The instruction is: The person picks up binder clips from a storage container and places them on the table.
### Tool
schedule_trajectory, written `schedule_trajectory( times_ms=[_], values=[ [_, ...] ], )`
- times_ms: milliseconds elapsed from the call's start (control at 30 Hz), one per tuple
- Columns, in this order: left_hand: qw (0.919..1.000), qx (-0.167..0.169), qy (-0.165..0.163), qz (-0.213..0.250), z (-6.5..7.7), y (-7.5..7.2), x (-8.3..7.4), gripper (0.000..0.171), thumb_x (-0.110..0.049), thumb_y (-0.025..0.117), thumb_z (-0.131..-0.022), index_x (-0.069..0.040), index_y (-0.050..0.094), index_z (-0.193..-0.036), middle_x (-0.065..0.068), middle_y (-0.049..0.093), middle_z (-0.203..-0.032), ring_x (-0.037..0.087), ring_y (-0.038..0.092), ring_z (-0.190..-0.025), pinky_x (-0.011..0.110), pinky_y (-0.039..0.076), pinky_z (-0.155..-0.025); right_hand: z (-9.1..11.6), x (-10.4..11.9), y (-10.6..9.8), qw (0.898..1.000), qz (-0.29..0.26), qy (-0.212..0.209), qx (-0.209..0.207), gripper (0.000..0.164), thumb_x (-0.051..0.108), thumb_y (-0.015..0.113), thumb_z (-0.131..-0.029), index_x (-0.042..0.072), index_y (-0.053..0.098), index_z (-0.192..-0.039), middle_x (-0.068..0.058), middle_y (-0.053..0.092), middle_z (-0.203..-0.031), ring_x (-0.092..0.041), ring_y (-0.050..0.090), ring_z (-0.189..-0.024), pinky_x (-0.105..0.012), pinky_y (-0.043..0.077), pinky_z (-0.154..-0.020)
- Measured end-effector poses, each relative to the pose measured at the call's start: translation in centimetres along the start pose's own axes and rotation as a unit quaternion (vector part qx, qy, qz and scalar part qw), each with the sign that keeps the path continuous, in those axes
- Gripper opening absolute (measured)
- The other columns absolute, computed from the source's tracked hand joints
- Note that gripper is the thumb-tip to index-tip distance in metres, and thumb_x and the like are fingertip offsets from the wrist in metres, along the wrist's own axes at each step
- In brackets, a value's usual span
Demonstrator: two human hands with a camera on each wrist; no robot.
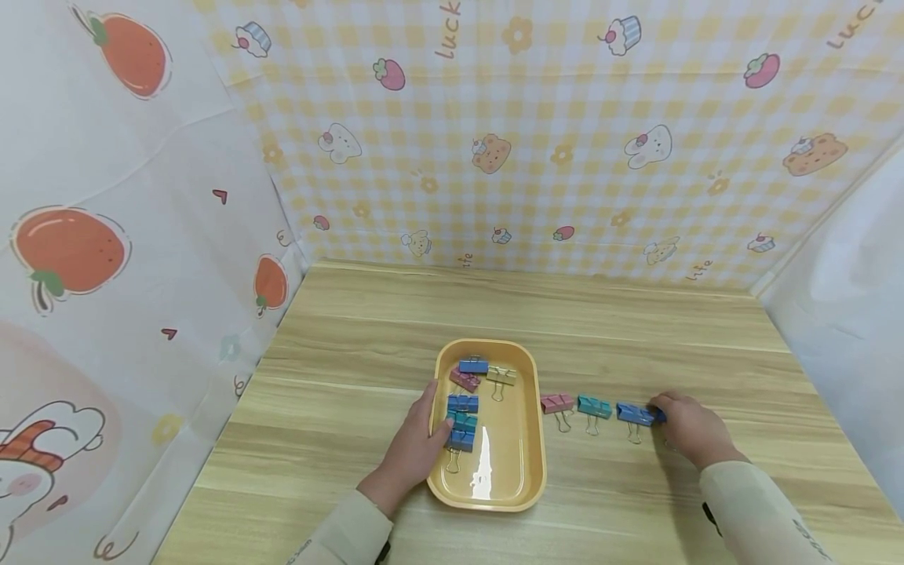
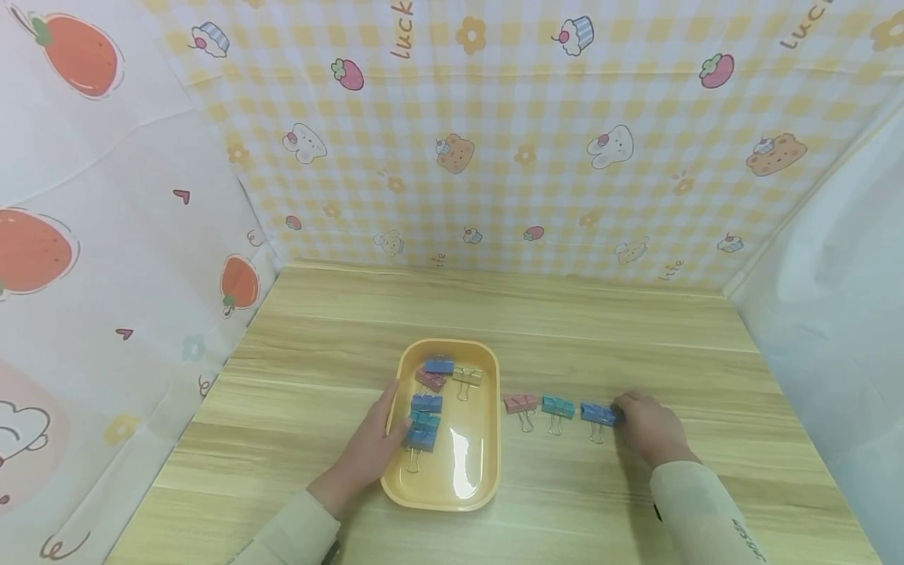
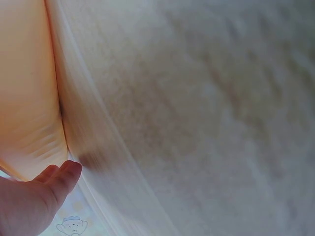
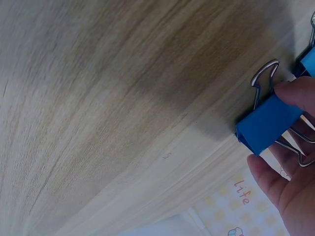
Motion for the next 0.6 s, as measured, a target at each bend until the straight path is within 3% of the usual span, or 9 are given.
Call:
schedule_trajectory(
  times_ms=[300, 600],
  values=[
    [0.9999, 0.002, 0.012, -0.004, 0.1, -0.1, -0.2, 0.066, -0.027, 0.048, -0.092, -0.021, 0.009, -0.145, 0.017, 0.026, -0.143, 0.034, 0.028, -0.128, 0.049, 0.027, -0.102, 0.0, 0.2, -0.4, 1.0, -0.006, -0.002, -0.006, 0.036, 0.0, 0.069, -0.07, 0.001, 0.061, -0.105, -0.019, 0.058, -0.107, -0.04, 0.054, -0.095, -0.051, 0.046, -0.072],
    [1.0, 0.001, 0.003, -0.006, 0.0, 0.0, 0.0, 0.066, -0.028, 0.048, -0.092, -0.022, 0.01, -0.145, 0.015, 0.025, -0.143, 0.033, 0.028, -0.129, 0.049, 0.026, -0.102, -0.5, 1.6, -2.3, 0.999, -0.002, -0.02, -0.037, 0.036, 0.001, 0.066, -0.074, 0.0, 0.059, -0.109, -0.021, 0.056, -0.113, -0.042, 0.053, -0.1, -0.053, 0.044, -0.079]
  ],
)
Point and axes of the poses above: each hand's wrist, its own z-axis away from the middle knuckle, its own y-axis out of the palm, x = y × z, the point moved 8 cm from there along -z, towards the middle knuckle
